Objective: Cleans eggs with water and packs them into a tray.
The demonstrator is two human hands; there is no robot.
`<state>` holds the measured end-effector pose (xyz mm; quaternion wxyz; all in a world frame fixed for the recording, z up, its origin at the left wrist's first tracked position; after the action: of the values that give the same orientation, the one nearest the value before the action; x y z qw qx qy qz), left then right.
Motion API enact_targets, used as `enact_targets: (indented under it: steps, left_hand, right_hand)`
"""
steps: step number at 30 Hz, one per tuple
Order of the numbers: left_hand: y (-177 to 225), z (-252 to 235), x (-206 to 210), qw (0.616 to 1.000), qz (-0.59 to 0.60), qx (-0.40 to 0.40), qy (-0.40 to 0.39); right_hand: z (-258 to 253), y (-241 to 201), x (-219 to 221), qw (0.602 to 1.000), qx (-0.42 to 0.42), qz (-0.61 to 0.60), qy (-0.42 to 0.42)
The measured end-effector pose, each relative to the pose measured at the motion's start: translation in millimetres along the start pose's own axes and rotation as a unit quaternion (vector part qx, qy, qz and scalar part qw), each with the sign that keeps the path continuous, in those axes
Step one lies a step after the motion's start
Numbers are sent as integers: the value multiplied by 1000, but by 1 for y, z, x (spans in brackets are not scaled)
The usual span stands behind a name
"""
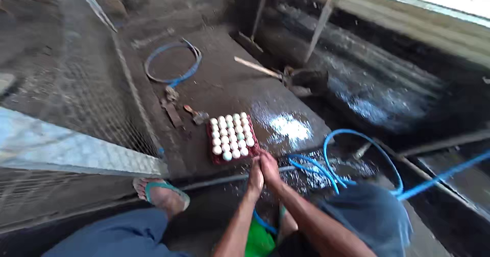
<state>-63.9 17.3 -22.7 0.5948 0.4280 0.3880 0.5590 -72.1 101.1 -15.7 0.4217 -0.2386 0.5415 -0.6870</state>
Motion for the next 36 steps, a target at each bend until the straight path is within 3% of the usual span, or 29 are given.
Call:
enact_targets:
  steps: [3,6,10,14,17,21,25,29,33,36]
  left_hand:
    - [-4,-2,4,1000,-24,-5,9]
    - [-1,-1,1,1000,11,-2,4]
    - [0,1,4,998,-56,-26,13]
    - [-4,0,1,999,-23,-15,-24]
    - [-7,-1,4,999,-36,-20,15]
    - [-4,3,1,1000,0,-6,-10]
    - [-10,-2,3,998,-61,-33,9]
    - [-7,-3,-2,999,-8,-44,-6]
    - [-7,-2,-3,999,-41,-1,28]
    - [-3,-1,-7,1000,3,11,13]
  right_hand:
    - [-10,15,-7,994,97,-35,43]
    - [7,7,-3,998,49,-15,22]
    - [-15,21,-14,990,115,-38,69]
    - [6,10,-7,999,43,-4,33]
    - [-11,21,-14,992,106,-33,64]
    - [11,8,-8,998,49,-10,33]
    - [-14,17,-15,994,93,-18,54]
    - [6,6,-2,999,51,12,4]
    - [-4,22,-3,991,124,-24,43]
    - [12,5,3,998,53,13,8]
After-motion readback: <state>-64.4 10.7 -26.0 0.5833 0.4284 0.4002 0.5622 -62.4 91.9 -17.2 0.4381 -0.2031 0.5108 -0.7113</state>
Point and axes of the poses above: each hand's wrist, its own z-axis away from the middle knuckle, its own x-axis out of the palm, y = z × x, the point moved 7 cm from there along -z, towards the middle knuckle, and after that the axes turned 10 degrees about y, right-handed, at the moved point
